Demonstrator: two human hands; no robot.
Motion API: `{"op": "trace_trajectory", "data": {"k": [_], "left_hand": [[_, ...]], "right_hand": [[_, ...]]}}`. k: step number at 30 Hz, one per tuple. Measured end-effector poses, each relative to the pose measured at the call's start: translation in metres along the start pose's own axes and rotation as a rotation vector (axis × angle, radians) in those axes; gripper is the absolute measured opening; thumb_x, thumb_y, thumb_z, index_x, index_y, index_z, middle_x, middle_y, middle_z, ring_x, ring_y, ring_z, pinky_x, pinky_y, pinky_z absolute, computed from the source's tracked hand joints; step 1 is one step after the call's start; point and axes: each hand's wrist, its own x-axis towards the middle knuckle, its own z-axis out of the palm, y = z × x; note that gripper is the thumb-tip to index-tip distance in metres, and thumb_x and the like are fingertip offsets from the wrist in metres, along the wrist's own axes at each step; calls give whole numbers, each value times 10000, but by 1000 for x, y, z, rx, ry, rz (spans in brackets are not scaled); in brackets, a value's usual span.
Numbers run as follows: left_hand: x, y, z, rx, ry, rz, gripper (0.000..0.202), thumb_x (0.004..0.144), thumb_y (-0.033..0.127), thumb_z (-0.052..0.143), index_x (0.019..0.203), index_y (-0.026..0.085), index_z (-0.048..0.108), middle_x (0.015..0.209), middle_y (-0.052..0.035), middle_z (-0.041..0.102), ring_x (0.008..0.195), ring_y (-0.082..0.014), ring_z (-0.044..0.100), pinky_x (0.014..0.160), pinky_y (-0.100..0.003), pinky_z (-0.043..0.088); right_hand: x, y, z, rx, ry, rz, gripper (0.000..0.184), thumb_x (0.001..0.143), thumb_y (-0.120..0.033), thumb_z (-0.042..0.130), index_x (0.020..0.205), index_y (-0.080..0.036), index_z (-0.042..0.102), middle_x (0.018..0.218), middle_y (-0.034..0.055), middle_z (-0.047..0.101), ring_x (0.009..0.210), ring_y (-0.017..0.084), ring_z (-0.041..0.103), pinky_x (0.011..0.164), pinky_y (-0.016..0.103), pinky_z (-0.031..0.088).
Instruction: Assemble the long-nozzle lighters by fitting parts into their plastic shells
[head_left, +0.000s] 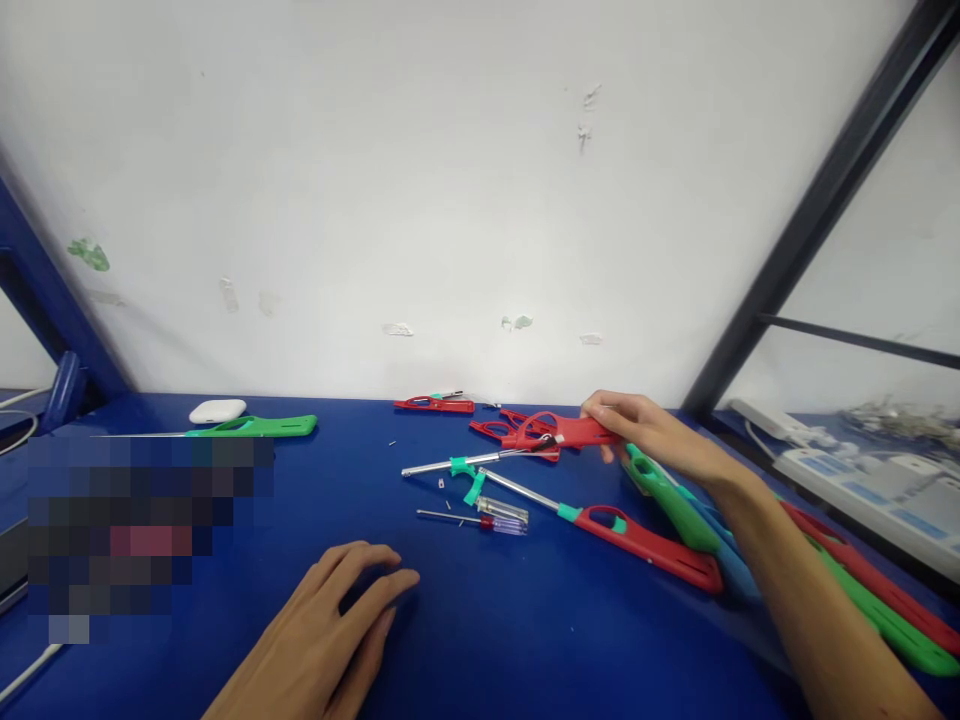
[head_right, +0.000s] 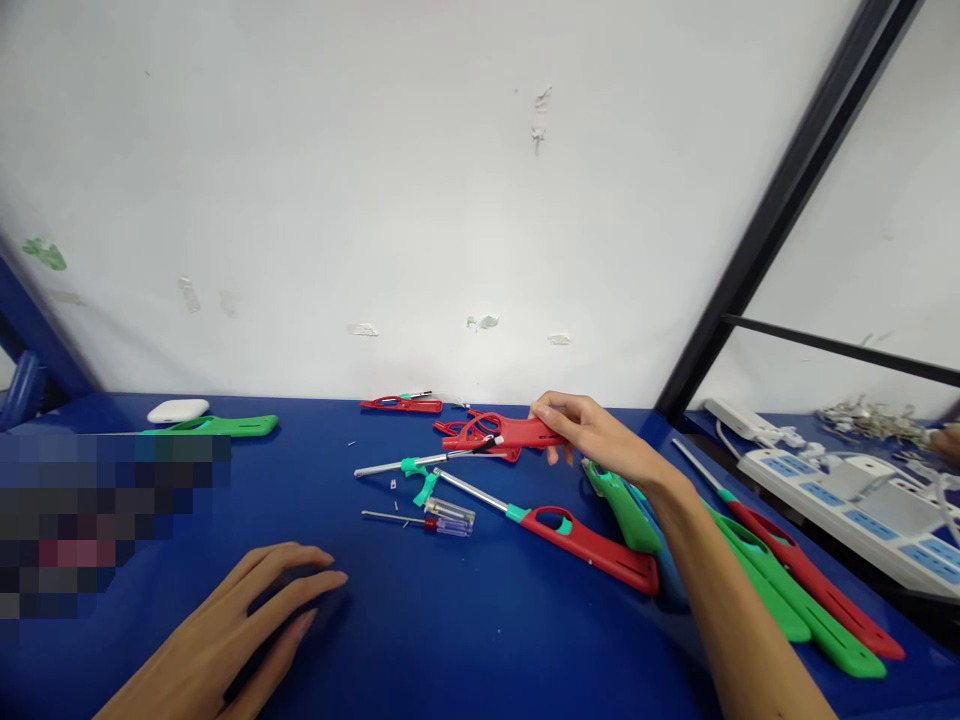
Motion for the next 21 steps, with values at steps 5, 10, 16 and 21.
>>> {"op": "trace_trajectory", "data": {"k": [5, 10, 16, 21], "left_hand": [[1, 2, 0, -46, 34, -99, 295, 1112, 365, 514, 1380, 324, 630, 1308, -32, 722, 1141, -162, 784, 985, -240, 656], [3, 6, -4, -60, 61, -226, 393, 1113, 406, 503, 1499, 356, 552, 1409, -29, 682, 1122, -167, 798, 926, -235, 676], [8, 4, 0, -36, 91, -263, 612, 1110, 396, 534, 1699, 365, 370, 1612, -68, 577, 1402, -269, 661, 1094, -413, 636], [7, 0, 2, -71, 41, -184, 369, 1140, 308, 454, 1376, 424, 712, 1304, 10, 767, 1250, -214, 730, 1081, -358, 627]], "right_hand": [[-4, -25, 16, 49, 51, -92, 475, 1053, -665, 620, 917, -211, 643, 651, -36, 637, 577, 125, 552, 578, 268, 462], [-10, -48, 41, 112, 89, -183, 463, 1079, -671, 567, 947, -235, 648, 647, -37, 657, 568, 121, 533, 592, 268, 452], [-22, -73, 78, 206, -65, -228, 418, 1111, -605, 558, 932, -239, 653, 704, -33, 663, 600, 108, 589, 566, 236, 456], [-26, -77, 91, 269, -188, -230, 407, 1118, -578, 555, 895, -241, 609, 713, -28, 654, 594, 105, 620, 540, 217, 465]]}}
